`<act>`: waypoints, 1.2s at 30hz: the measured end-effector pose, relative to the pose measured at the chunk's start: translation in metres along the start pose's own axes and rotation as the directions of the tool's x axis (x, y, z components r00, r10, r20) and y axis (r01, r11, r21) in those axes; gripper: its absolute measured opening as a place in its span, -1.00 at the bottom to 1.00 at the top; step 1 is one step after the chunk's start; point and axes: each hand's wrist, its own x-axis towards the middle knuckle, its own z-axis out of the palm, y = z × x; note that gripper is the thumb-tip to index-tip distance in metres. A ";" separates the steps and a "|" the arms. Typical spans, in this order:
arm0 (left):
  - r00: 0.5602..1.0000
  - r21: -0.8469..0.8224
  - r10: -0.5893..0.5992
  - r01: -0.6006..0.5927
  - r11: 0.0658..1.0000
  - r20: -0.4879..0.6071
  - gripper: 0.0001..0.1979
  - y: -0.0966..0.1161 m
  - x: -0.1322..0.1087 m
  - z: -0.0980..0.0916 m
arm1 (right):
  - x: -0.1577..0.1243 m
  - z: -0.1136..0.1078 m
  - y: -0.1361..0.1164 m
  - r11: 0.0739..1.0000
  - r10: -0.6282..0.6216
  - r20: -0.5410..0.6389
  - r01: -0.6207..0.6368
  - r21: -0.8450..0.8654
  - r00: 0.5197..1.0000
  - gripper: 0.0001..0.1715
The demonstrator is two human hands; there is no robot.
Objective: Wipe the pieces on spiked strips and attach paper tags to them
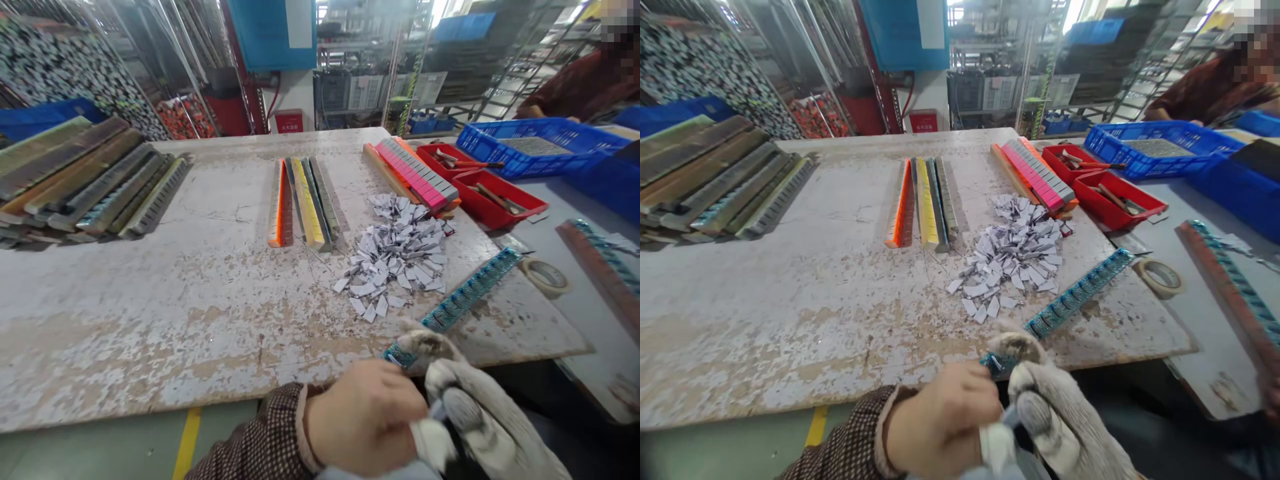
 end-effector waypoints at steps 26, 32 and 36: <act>0.853 0.743 -0.460 0.472 0.474 -0.248 -0.78 -0.073 0.032 -0.022 | 0.017 0.011 0.032 0.763 -0.228 0.121 0.254 -0.595 0.966 -0.92; 0.848 0.674 -0.481 0.490 0.552 -0.222 -0.81 -0.084 0.039 -0.014 | 0.029 0.017 0.032 0.728 -0.183 0.297 0.332 -0.600 0.937 -0.91; 0.844 0.639 -0.475 0.511 0.575 -0.248 -0.90 -0.085 0.036 -0.016 | 0.032 0.021 0.038 0.751 -0.236 0.268 0.350 -0.560 0.934 -0.87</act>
